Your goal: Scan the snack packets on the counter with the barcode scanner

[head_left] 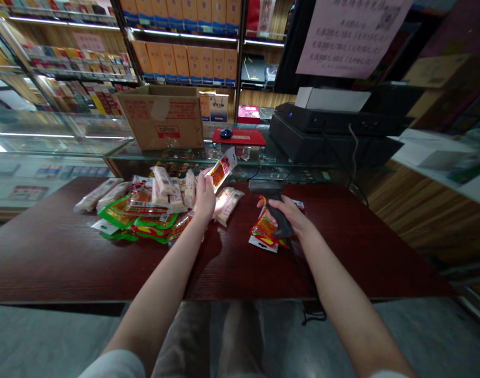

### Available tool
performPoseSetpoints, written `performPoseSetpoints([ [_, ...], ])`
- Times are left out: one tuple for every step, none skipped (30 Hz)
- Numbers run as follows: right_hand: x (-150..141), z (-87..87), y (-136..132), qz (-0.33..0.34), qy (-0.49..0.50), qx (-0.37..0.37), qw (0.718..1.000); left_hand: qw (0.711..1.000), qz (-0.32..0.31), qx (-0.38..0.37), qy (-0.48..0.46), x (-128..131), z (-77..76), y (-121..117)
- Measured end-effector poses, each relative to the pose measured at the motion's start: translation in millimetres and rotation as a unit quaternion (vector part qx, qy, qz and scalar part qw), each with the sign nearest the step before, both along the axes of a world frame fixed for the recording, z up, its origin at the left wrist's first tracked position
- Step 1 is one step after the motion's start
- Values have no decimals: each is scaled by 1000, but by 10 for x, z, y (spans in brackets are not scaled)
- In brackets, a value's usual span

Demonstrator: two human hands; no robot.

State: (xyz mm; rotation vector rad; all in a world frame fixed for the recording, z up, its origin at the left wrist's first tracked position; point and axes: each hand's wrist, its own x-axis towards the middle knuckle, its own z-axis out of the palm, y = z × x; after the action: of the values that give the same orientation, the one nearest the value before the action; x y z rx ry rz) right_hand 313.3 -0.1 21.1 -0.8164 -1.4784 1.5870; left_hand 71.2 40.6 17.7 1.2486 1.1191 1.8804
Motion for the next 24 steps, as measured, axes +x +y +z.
performPoseSetpoints([
  [12,14,3,-5,1,0,1000,995,38,20,85,-31,17,-24],
  [24,26,6,-17,7,0,1000,983,64,33,171,-50,31,-55],
  [37,37,10,-34,18,-1,999,963,74,39,257,-55,39,-93],
  [52,46,14,-52,31,-4,998,935,63,34,347,-42,38,-138],
  [71,53,21,-71,47,-7,996,899,43,18,436,-15,26,-186],
  [94,59,30,-92,62,-8,994,856,25,-7,517,24,4,-235],
  [124,63,43,-110,75,-9,991,812,14,-34,583,69,-24,-282],
  [159,67,57,-126,84,-7,988,772,12,-59,632,117,-54,-324],
  [198,72,72,-139,89,-3,986,742,18,-78,666,161,-81,-358],
  [241,79,87,-150,93,3,984,722,31,-87,686,201,-100,-385],
  [284,88,100,-161,95,10,982,711,47,-89,696,236,-109,-405],
  [327,100,108,-167,94,14,981,707,64,-83,699,267,-106,-420],
  [366,114,112,-172,92,17,981,710,73,-72,697,300,-96,-434],
  [401,131,110,-178,91,20,980,717,70,-57,691,337,-81,-451],
  [430,148,105,-183,89,22,979,727,51,-39,684,382,-67,-474],
  [453,164,97,-188,86,25,978,738,19,-23,674,437,-58,-506],
  [471,179,88,-192,82,28,977,747,-22,-13,665,501,-58,-546],
  [485,190,80,-195,77,32,977,751,-66,-12,657,570,-69,-591],
  [495,197,75,-197,70,35,977,752,-104,-19,650,640,-91,-635],
  [503,201,72,-199,65,38,977,752,-133,-31,644,703,-122,-674],
  [509,200,72,-200,60,39,977,753,-155,-44,638,755,-161,-700],
  [513,197,74,-201,56,40,977,757,-171,-58,628,790,-203,-710],
  [516,191,78,-201,54,39,977,767,-184,-72,611,806,-246,-699],
  [519,185,82,-199,53,37,978,786,-192,-86,581,803,-287,-668],
])
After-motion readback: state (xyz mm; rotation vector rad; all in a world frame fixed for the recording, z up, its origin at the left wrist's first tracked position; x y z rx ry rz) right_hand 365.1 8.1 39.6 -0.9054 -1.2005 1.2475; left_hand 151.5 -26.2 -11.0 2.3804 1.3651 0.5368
